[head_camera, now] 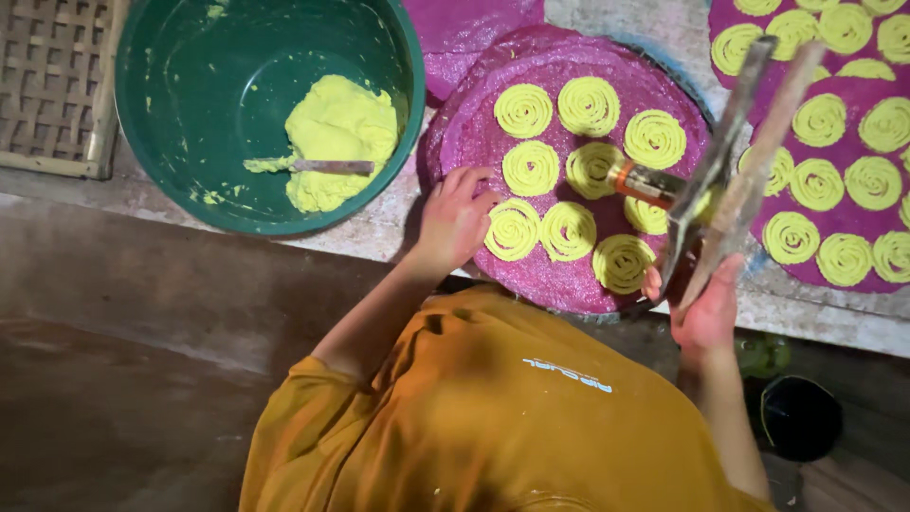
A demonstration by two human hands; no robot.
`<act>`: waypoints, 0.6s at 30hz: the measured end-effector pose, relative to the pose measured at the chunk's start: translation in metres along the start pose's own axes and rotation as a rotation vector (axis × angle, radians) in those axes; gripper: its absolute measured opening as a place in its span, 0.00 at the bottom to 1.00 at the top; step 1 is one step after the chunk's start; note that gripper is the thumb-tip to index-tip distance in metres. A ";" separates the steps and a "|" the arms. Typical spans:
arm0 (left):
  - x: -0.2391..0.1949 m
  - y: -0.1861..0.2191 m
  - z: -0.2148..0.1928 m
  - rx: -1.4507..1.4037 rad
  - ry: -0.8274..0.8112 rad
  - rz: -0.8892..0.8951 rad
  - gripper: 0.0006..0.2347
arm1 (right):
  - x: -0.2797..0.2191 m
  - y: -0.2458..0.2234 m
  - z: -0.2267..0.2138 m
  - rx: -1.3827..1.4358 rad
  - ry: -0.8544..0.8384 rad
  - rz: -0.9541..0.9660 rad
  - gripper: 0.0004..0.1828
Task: The person uses a wooden dough extruder to pipe yellow dough into spiral shapes onto a pink mat. They repeatedly load the extruder from a green bowl and pipe multiple spirals in sequence.
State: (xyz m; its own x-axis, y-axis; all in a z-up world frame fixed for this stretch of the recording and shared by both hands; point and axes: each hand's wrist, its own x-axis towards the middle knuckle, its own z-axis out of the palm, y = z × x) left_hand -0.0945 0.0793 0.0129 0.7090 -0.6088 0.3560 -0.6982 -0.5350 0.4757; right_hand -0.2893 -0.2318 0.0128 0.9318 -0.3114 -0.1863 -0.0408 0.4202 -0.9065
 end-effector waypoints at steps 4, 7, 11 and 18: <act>-0.012 -0.010 -0.022 -0.088 0.063 -0.140 0.14 | 0.060 -0.004 0.021 -0.159 -0.052 -0.035 0.37; -0.029 -0.015 -0.050 -0.183 0.084 -0.179 0.13 | 0.146 -0.001 0.052 -0.315 -0.039 0.027 0.26; -0.051 -0.017 -0.072 -0.309 0.088 -0.146 0.13 | 0.265 0.024 0.127 -0.689 -0.064 -0.148 0.27; -0.072 -0.035 -0.094 -0.684 -0.199 -0.218 0.16 | 0.350 0.083 0.270 -1.042 -0.027 -0.193 0.26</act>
State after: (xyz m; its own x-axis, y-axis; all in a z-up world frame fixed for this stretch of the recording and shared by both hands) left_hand -0.1117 0.1967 0.0463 0.7475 -0.6601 0.0745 -0.2802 -0.2117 0.9363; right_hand 0.1310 -0.0760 -0.0258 0.9628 -0.2702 -0.0079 -0.1685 -0.5771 -0.7991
